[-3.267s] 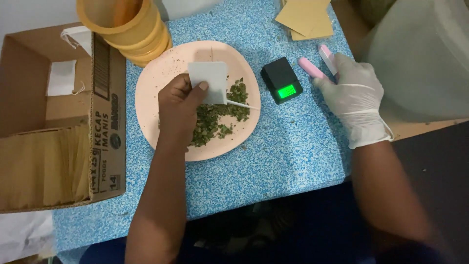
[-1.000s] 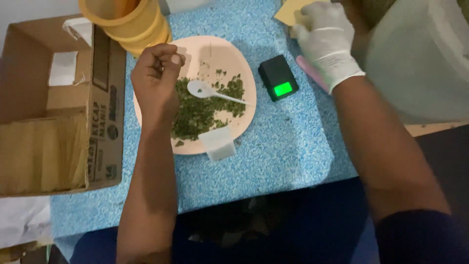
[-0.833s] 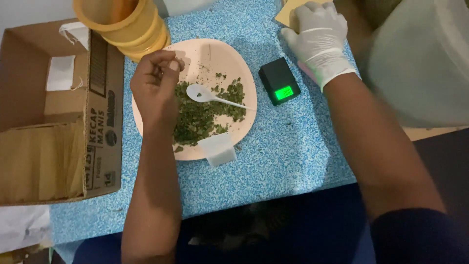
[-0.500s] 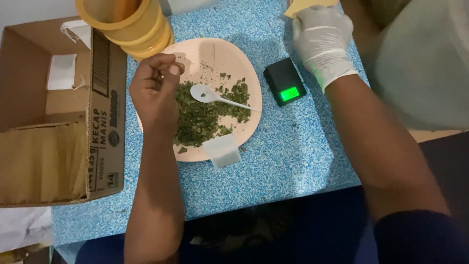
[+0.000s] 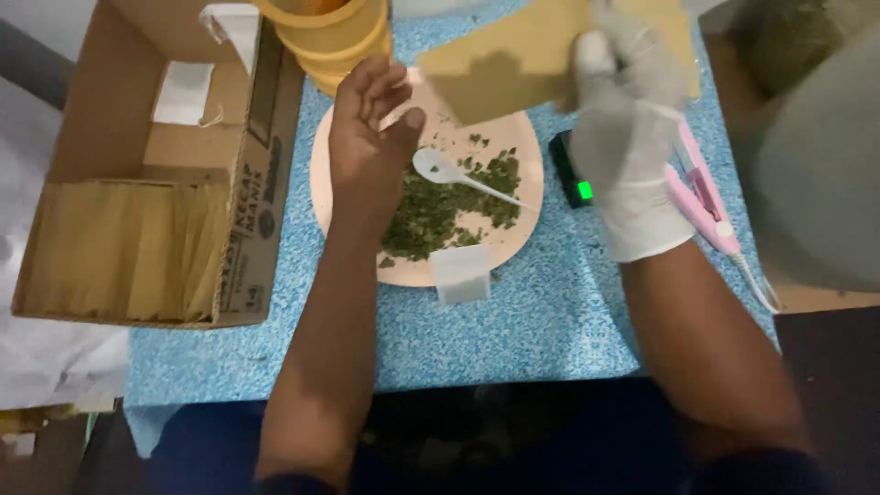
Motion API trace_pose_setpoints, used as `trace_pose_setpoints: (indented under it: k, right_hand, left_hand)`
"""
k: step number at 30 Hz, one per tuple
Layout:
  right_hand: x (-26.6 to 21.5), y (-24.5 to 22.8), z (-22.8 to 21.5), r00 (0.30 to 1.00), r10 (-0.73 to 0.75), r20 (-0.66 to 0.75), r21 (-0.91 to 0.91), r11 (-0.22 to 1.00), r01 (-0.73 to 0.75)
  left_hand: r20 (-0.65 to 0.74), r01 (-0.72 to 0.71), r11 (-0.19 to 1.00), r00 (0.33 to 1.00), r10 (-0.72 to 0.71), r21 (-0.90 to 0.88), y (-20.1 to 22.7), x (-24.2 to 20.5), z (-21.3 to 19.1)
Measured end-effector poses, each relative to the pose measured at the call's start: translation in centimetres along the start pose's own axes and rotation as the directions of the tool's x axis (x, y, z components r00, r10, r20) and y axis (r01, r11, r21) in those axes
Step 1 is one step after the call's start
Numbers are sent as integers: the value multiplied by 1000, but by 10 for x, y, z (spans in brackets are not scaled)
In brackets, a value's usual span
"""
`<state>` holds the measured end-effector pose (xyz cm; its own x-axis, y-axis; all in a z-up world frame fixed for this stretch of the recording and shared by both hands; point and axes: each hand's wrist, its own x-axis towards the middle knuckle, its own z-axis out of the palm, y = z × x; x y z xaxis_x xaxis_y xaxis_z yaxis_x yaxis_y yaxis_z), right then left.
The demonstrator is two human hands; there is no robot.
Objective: Manually filling tea bags with loose tea leaves using a spoon, weighing them on a digital scale, and sealing the bags with a heat sealer.
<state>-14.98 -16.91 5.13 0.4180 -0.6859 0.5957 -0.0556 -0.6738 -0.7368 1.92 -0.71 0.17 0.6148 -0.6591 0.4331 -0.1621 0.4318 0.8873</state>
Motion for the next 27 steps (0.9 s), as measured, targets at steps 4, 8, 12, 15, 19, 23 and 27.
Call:
trace_pose_setpoints:
  k: [4, 8, 12, 15, 19, 23, 27]
  right_hand:
    - [-20, -21, 33, 994, 36, 104, 294, 954, -65]
    - [-27, -16, 45, 982, 35, 183, 298, 950, -89]
    - [-31, -14, 48, 955, 178, 236, 377, 889, -259]
    - [-35, -4, 49, 946, 262, 192, 453, 831, -323]
    - [-39, -1, 46, 955, 229, 186, 455, 842, -290]
    - [-48, -6, 48, 989, 71, 131, 448, 886, -123]
    - [-46, -9, 46, 919, -394, 9, -106, 914, 392]
  left_hand:
    - [2, 68, 989, 998, -68, -129, 0, -1, -8]
    - [-92, 95, 994, 991, -99, -45, 11, -1, -6]
    - [-131, 121, 990, 983, -129, -67, 18, -1, -4]
    - [-113, 84, 993, 989, -93, -89, 11, 0, -7]
    - [-167, 60, 993, 983, -77, -105, 5, -2, -5]
    - [-238, 94, 993, 968, -75, 70, 10, -2, -4]
    - [-327, 113, 992, 941, -89, 54, 10, -3, 2]
